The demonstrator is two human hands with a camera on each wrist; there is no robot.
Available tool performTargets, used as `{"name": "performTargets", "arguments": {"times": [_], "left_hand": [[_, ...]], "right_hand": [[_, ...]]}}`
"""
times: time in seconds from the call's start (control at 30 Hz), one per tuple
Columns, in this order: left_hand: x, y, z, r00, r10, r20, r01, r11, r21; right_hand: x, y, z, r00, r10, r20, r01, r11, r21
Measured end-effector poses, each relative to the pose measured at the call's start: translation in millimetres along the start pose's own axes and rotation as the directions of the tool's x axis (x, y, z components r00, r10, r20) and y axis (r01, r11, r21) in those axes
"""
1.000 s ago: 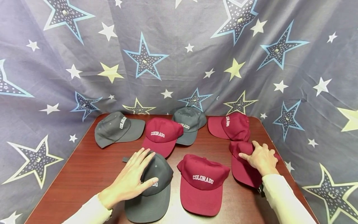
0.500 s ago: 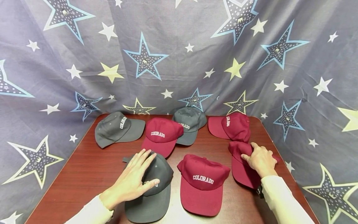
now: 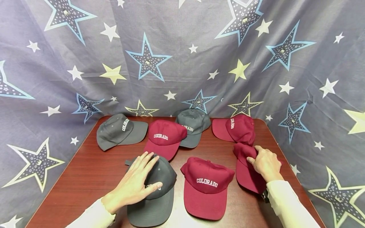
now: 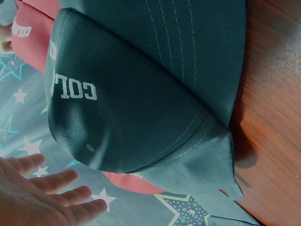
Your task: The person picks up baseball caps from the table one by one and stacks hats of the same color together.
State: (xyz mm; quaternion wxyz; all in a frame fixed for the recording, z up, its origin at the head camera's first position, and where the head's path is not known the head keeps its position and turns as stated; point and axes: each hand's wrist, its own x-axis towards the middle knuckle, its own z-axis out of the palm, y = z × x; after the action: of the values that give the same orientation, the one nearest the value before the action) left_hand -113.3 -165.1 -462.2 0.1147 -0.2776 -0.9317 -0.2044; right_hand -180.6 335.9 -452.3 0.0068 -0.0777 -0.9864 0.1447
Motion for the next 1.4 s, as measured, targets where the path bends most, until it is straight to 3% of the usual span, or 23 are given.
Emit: {"name": "performTargets", "arguments": {"times": [0.2,0.6,1.03,1.4], "left_hand": [[-0.4,-1.1,0.9,1.000,0.008,-0.009,-0.008,1.000,0.008],[-1.3,-1.3,-1.4,0.999,-0.033,0.012,0.033,0.999,-0.001],[-7.2,-10.4,-7.6,0.998,-0.069,0.005,0.069,0.997,0.034],[-12.9,-17.5,-7.6,0.996,-0.088,-0.009,0.088,0.995,0.043]], "right_hand": [[-5.4,-4,-7,1.000,-0.020,-0.024,0.020,1.000,0.003],[-18.6,-15,-26,0.987,-0.111,-0.117,0.113,0.994,0.012],[-30.1,-23,-53,0.973,-0.124,-0.195,0.130,0.991,0.016],[-39.9,-46,-67,0.964,-0.165,-0.208,0.175,0.984,0.034]]}}
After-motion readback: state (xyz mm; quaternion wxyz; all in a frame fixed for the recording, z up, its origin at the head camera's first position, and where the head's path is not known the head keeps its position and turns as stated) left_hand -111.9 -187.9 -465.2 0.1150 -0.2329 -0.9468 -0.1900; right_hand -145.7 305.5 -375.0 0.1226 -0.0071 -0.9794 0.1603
